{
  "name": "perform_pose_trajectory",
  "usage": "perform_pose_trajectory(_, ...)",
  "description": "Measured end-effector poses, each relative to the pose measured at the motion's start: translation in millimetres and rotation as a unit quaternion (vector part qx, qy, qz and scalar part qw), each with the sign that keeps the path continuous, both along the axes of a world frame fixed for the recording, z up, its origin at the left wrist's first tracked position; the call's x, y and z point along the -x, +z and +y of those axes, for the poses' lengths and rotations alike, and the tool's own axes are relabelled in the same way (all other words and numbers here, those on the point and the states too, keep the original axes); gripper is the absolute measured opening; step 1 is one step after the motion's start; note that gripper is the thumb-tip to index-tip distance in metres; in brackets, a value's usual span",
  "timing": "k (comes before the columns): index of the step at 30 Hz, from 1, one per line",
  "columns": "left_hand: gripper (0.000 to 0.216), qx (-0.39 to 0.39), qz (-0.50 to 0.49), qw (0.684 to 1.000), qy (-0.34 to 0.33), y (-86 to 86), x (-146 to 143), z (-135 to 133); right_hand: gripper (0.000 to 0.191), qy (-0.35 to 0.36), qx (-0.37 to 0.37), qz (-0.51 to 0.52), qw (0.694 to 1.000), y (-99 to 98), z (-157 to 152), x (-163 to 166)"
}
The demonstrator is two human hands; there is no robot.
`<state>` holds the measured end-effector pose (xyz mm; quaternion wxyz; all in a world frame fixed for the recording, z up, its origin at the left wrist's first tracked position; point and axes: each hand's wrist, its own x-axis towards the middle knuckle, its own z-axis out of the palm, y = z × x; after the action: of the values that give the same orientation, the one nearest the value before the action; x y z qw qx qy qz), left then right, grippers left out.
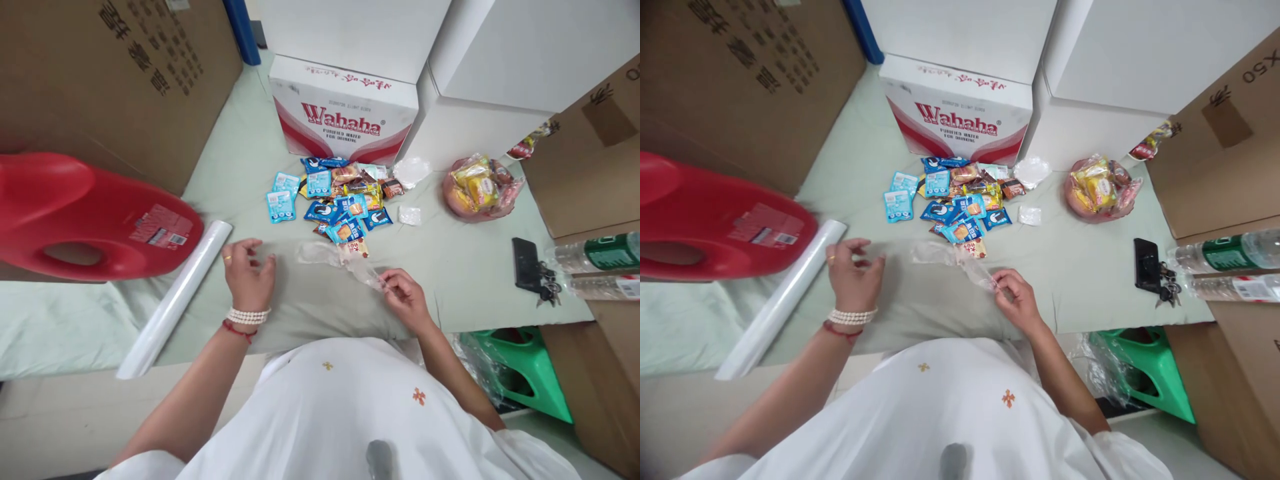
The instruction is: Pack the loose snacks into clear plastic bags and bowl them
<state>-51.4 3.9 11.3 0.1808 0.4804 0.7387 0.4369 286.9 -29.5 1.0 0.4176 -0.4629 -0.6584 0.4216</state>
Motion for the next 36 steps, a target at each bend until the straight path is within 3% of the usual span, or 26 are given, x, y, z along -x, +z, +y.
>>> perform_pose_trajectory(3, 0.037, 0.097, -0.111, 0.987, -0.06, 0.1, -27, -19, 0.008, 0.034, -0.075, -0.092, 0.992, -3.2, -10, 11)
perform_pose_trajectory(6, 0.053, 0.189, -0.28, 0.933, -0.123, 5.9, -64, -32, 0.011, 0.063, -0.122, -0.132, 0.982, -7.6, -18, 21)
perform_pose_trajectory(8, 0.052, 0.184, -0.279, 0.935, -0.114, 11.0, -85, -29, 0.013, 0.084, -0.149, -0.155, 0.973, -9.6, -23, 26)
perform_pose_trajectory(11, 0.055, 0.147, -0.163, 0.969, -0.115, 12.1, -100, -17, 0.013, 0.103, -0.158, -0.173, 0.967, -11.1, -28, 30)
perform_pose_trajectory(14, 0.038, 0.18, -0.148, 0.953, -0.191, 2.1, -96, -11, 0.011, 0.054, -0.098, -0.145, 0.983, -12.9, -35, 28)
perform_pose_trajectory(17, 0.026, 0.206, -0.21, 0.931, -0.215, -10.9, -85, -19, 0.012, -0.009, 0.045, -0.111, 0.993, -14.1, -40, 15)
perform_pose_trajectory(20, 0.026, 0.171, -0.19, 0.946, -0.199, -17.7, -79, -31, 0.022, 0.03, 0.174, -0.099, 0.979, -8.4, -35, -6)
perform_pose_trajectory(22, 0.024, 0.153, -0.149, 0.956, -0.201, -18.4, -80, -37, 0.028, 0.018, 0.182, -0.112, 0.977, 0.5, -24, -16)
perform_pose_trajectory(24, 0.022, 0.14, -0.115, 0.961, -0.207, -17.3, -83, -40, 0.033, -0.019, 0.144, -0.127, 0.981, 10.1, -9, -14)
perform_pose_trajectory(28, 0.019, 0.115, -0.068, 0.964, -0.229, -13.6, -87, -42, 0.044, -0.003, 0.091, -0.105, 0.99, 14.8, 18, 23)
perform_pose_trajectory(31, 0.022, 0.111, -0.07, 0.965, -0.228, -12.3, -81, -45, 0.026, -0.032, 0.087, -0.07, 0.993, 3.1, 28, 52)
perform_pose_trajectory(33, 0.027, 0.124, -0.101, 0.966, -0.205, -13.9, -73, -47, 0.023, -0.081, 0.134, -0.007, 0.988, -5.6, 33, 61)
perform_pose_trajectory(36, 0.034, 0.151, -0.157, 0.962, -0.165, -19.9, -58, -48, 0.03, -0.11, 0.262, 0.118, 0.952, -11.5, 37, 62)
